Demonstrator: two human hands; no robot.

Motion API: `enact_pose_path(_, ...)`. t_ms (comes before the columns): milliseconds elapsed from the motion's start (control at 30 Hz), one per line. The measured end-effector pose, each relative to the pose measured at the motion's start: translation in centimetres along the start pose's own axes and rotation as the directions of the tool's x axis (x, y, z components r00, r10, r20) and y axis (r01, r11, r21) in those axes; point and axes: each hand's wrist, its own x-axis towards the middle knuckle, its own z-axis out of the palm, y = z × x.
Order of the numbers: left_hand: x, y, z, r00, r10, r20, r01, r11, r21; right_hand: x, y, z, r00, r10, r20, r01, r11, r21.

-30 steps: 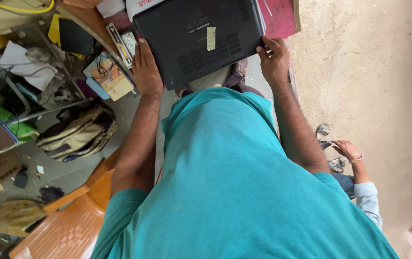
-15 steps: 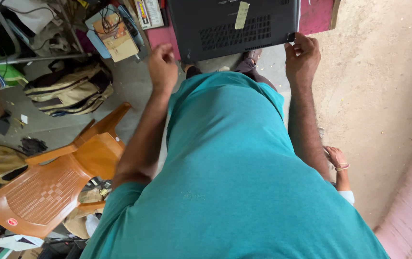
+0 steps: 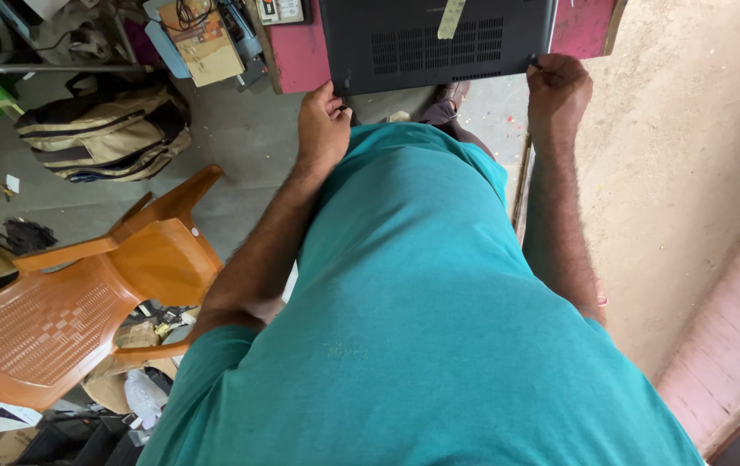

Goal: The person moves an orange chair, removes a laptop from a plastic sleeve, and uses a screwdriver to remove screws from the bottom casing of the laptop.

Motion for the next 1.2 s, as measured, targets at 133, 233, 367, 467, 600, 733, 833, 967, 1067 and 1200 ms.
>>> enact_pose_path(133,-0.1,-0.2,0.2,0.999,-0.04,0.006,0.04,0.998,-0.056,0.6,0.9,0.1,0.998,-0.065,-0.017,0.067,0.973,0.222)
enact_pose_path(233,-0.4,0.2,0.0,0.999,-0.043,0.009,0.043,0.998,-0.041,0.7,1.2,0.1,0.998,-0.068,0.007,0.064,0.964,0.257)
enact_pose_path(367,-0.6,1.1,-0.2,0.999,-0.039,0.033,0.04,0.999,-0.023,0.8,1.0,-0.2,0.996,-0.092,0.005,0.089,0.973,0.212)
enact_pose_path(467,-0.6,0.9,-0.1,0.999,-0.035,0.03,0.036,0.999,-0.022,1.0,0.0,-0.5,0.999,-0.017,0.039,0.006,0.96,0.278)
enact_pose_path(600,-0.2,0.0,0.1,0.999,-0.034,0.024,0.035,0.999,-0.011,1.1,-2.3,-1.0,0.962,0.23,0.146,-0.269,0.887,0.374)
enact_pose_path(733,-0.2,-0.2,-0.1,0.999,-0.026,0.026,0.026,1.0,0.003,1.3,-2.4,-0.1,0.964,0.214,0.157,-0.255,0.915,0.314)
enact_pose_path(833,-0.1,1.0,-0.8,0.999,-0.014,0.041,0.012,0.999,0.048,1.5,-1.0,1.0,0.999,-0.029,0.045,0.029,1.0,0.001)
enact_pose_path(967,-1.4,3.8,-1.5,0.974,0.223,-0.031,-0.204,0.935,0.289,1.5,0.0,1.5,0.957,-0.29,-0.017,0.282,0.94,-0.191)
enact_pose_path(1067,-1.3,5.3,-1.7,0.964,0.26,-0.052,-0.218,0.889,0.404,1.7,0.3,1.0,0.964,-0.264,0.013,0.26,0.939,-0.227)
enact_pose_path(1200,-0.4,5.6,-1.9,0.959,0.283,-0.03,-0.23,0.832,0.504,2.1,0.8,0.5,0.967,-0.253,0.039,0.256,0.948,-0.187)
